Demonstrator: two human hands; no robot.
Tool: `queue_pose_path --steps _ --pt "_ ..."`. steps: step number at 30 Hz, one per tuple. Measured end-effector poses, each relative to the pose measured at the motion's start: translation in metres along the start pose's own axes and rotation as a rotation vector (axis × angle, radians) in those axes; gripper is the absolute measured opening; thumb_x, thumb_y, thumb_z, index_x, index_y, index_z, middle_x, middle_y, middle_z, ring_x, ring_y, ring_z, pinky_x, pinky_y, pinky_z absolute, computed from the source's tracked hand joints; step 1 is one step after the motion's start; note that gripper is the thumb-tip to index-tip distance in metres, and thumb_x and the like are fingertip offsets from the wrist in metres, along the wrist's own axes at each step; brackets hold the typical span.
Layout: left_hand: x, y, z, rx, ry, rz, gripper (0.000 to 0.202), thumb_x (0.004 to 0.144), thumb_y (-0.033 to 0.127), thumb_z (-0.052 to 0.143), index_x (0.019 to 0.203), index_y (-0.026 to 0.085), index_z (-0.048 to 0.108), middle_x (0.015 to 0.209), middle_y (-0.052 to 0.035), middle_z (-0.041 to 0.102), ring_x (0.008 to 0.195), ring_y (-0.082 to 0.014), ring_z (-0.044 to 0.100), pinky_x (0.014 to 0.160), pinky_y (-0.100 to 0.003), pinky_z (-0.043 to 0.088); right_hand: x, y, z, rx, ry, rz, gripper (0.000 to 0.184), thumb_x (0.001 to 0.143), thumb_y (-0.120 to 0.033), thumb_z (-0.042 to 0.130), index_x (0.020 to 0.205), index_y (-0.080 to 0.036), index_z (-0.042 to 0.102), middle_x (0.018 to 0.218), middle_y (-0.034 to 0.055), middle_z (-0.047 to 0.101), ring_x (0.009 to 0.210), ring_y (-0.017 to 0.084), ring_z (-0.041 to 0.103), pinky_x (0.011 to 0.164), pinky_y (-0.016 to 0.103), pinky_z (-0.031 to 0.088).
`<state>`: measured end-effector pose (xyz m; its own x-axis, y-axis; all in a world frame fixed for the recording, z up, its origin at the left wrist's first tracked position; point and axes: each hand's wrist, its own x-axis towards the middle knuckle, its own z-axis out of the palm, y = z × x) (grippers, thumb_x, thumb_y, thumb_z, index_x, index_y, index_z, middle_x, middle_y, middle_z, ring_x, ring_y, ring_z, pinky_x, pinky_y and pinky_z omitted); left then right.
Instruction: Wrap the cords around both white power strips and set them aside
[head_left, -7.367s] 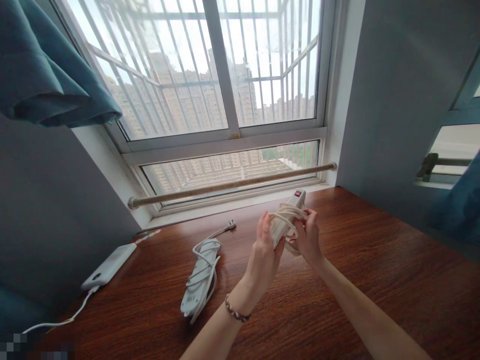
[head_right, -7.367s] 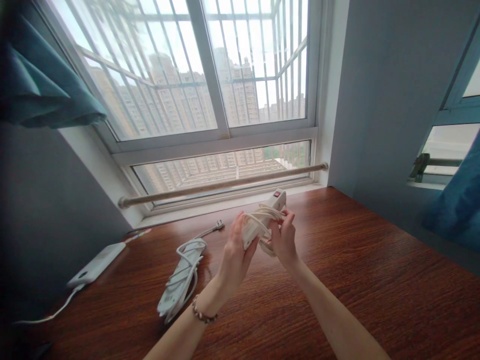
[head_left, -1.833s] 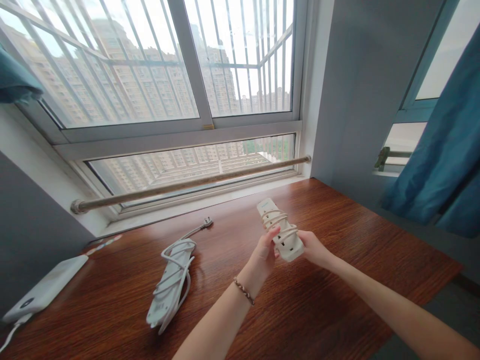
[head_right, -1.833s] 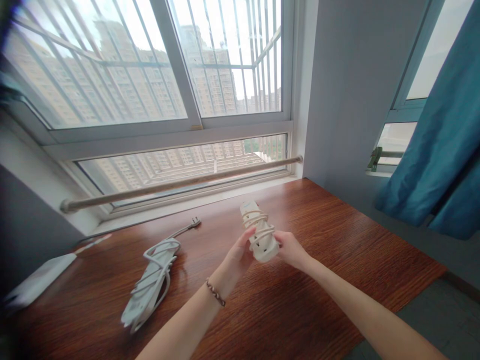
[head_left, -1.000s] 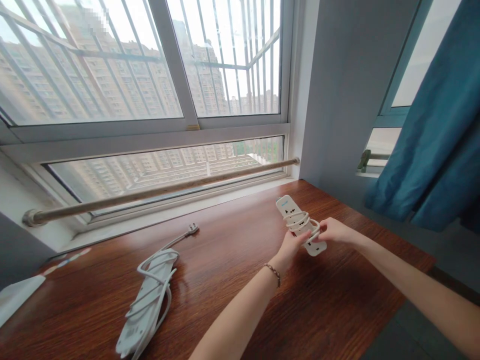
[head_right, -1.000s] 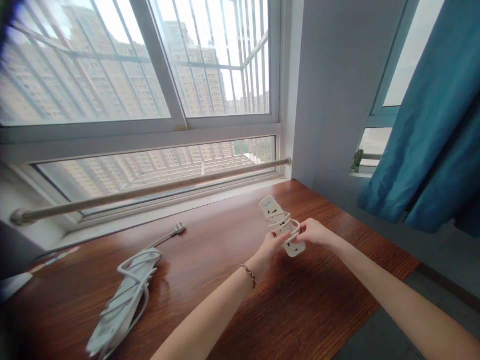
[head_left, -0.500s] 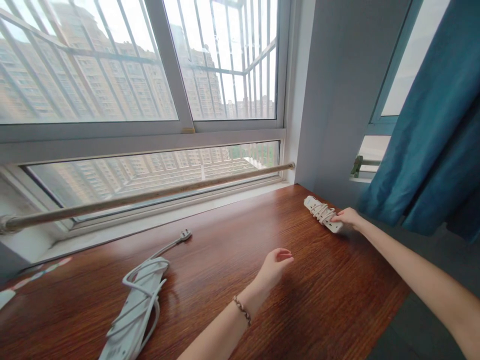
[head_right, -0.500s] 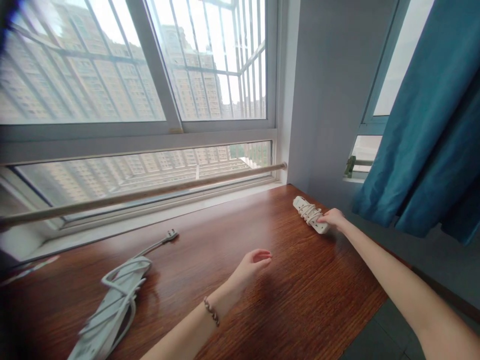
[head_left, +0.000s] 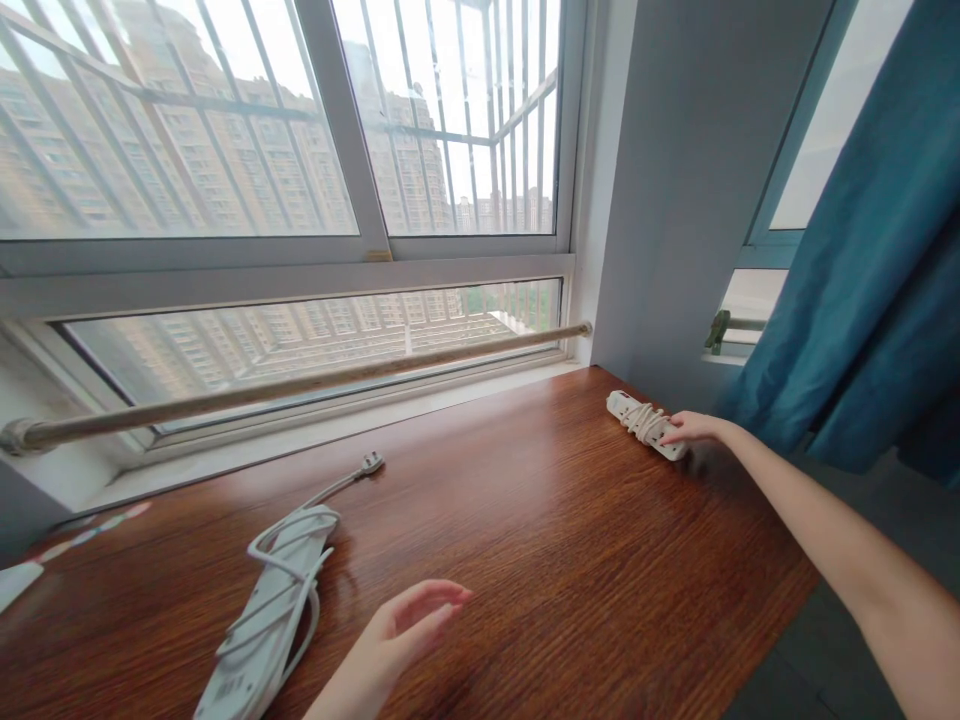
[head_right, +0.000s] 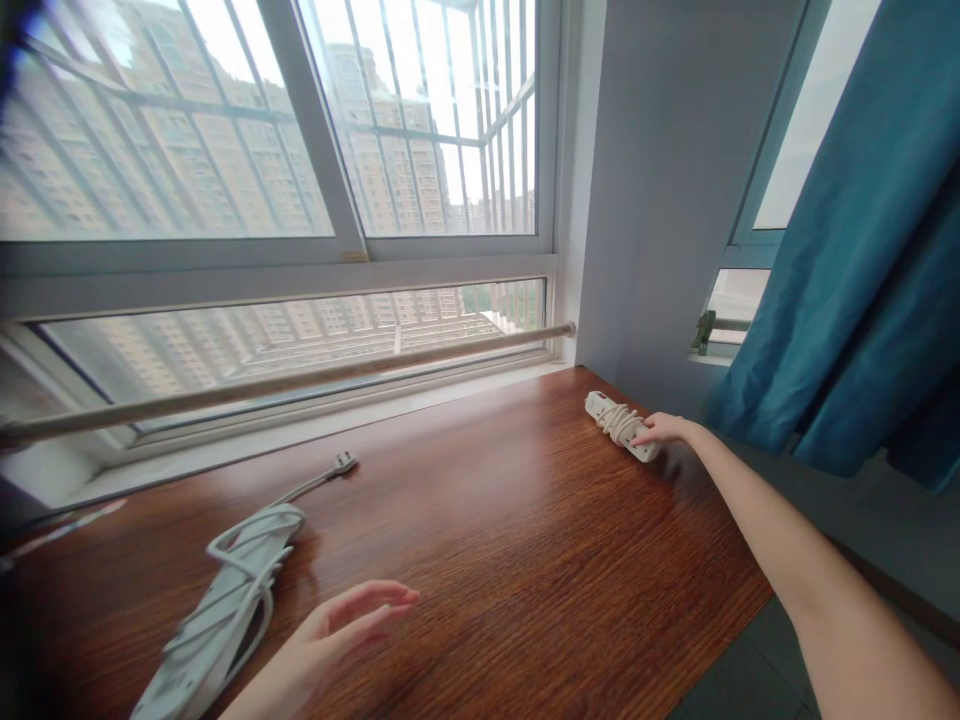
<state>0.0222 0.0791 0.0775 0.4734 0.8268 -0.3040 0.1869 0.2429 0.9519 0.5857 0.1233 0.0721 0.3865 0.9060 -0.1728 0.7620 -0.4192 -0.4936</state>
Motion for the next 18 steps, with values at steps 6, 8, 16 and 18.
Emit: queue_pose_path --steps 6,8,16,18 --pt "-0.021 -0.007 -0.009 -0.004 0.047 -0.065 0.047 0.057 0.058 0.071 0.085 0.02 0.068 0.099 -0.0071 0.066 0.102 -0.0281 0.056 0.085 -0.034 0.044 0.005 -0.014 -0.001 -0.193 -0.064 0.013 0.039 0.046 -0.048 0.074 0.059 -0.012 0.064 0.07 0.0097 0.06 0.08 0.028 0.057 0.075 0.035 0.039" --pt "-0.025 -0.009 -0.014 0.009 0.017 -0.075 0.047 0.058 0.057 0.071 0.087 0.019 0.068 0.099 -0.0079 0.066 0.101 -0.0275 0.056 0.084 -0.033 0.045 0.002 -0.016 -0.004 -0.226 -0.092 0.014 0.042 0.048 -0.052 0.072 0.057 -0.012 0.064 0.065 0.0088 0.058 0.076 0.027 0.057 0.073 0.035 0.04" --pt "-0.028 -0.024 -0.029 -0.039 0.013 -0.094 0.047 0.06 0.055 0.071 0.09 0.018 0.067 0.1 -0.0092 0.066 0.099 -0.0274 0.058 0.083 -0.033 0.047 -0.017 -0.026 -0.014 -0.232 -0.076 -0.042 0.046 0.049 -0.055 0.068 0.067 -0.013 0.068 0.068 0.0082 0.062 0.074 0.027 0.059 0.067 0.031 0.044" --pt "-0.032 -0.027 -0.033 -0.024 0.028 -0.06 0.046 0.062 0.056 0.069 0.089 0.019 0.067 0.099 -0.0086 0.066 0.097 -0.0274 0.059 0.081 -0.033 0.047 -0.02 -0.03 -0.024 -0.224 -0.006 -0.054 0.048 0.05 -0.052 0.069 0.076 -0.011 0.069 0.08 0.0117 0.064 0.082 0.03 0.059 0.072 0.033 0.045"
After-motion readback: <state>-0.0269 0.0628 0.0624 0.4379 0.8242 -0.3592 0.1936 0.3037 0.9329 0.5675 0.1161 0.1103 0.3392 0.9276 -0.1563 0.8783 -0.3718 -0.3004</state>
